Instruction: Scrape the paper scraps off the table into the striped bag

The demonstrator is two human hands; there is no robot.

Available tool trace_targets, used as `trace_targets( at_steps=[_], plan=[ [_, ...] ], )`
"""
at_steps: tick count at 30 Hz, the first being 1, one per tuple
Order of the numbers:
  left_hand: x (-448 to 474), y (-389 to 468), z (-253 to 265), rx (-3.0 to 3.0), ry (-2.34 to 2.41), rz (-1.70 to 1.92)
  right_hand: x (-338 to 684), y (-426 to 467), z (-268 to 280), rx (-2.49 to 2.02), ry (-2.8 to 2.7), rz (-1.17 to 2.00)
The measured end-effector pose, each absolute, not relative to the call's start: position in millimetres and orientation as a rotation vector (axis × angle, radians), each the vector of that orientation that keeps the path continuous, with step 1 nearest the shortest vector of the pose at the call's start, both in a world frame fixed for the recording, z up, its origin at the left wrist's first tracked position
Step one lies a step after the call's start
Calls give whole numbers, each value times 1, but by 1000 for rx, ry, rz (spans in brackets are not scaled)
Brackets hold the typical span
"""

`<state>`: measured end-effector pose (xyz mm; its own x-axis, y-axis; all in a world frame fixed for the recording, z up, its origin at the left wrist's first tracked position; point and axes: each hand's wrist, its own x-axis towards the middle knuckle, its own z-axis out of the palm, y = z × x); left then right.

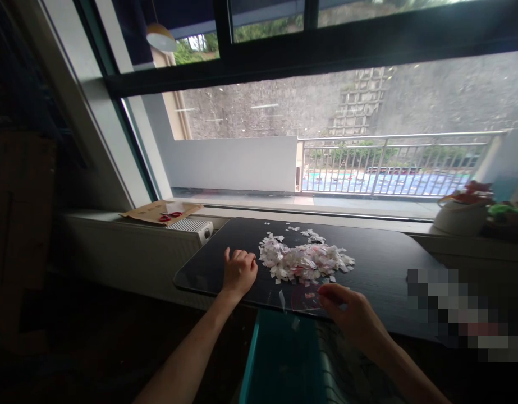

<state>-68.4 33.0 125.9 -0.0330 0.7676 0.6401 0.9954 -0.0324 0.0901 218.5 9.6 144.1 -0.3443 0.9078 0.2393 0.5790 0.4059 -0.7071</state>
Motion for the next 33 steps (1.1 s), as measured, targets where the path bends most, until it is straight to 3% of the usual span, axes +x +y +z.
trace_targets(
  at_steps=[8, 16, 24, 33],
  plan=[
    [-43, 16, 149, -1990, -1883, -1011, 223, 3, 146, -1224, -2006, 698],
    [44, -19, 181, -2846, -1880, -1538, 247, 13, 143, -1059, -1744, 839],
    [64, 18, 170, -2704, -1709, -1041, 328, 53, 121, -1437, -1618, 493],
    [65, 18, 180, -2752, -1519, -744, 322, 50, 114, -1505, -1603, 427]
  ],
)
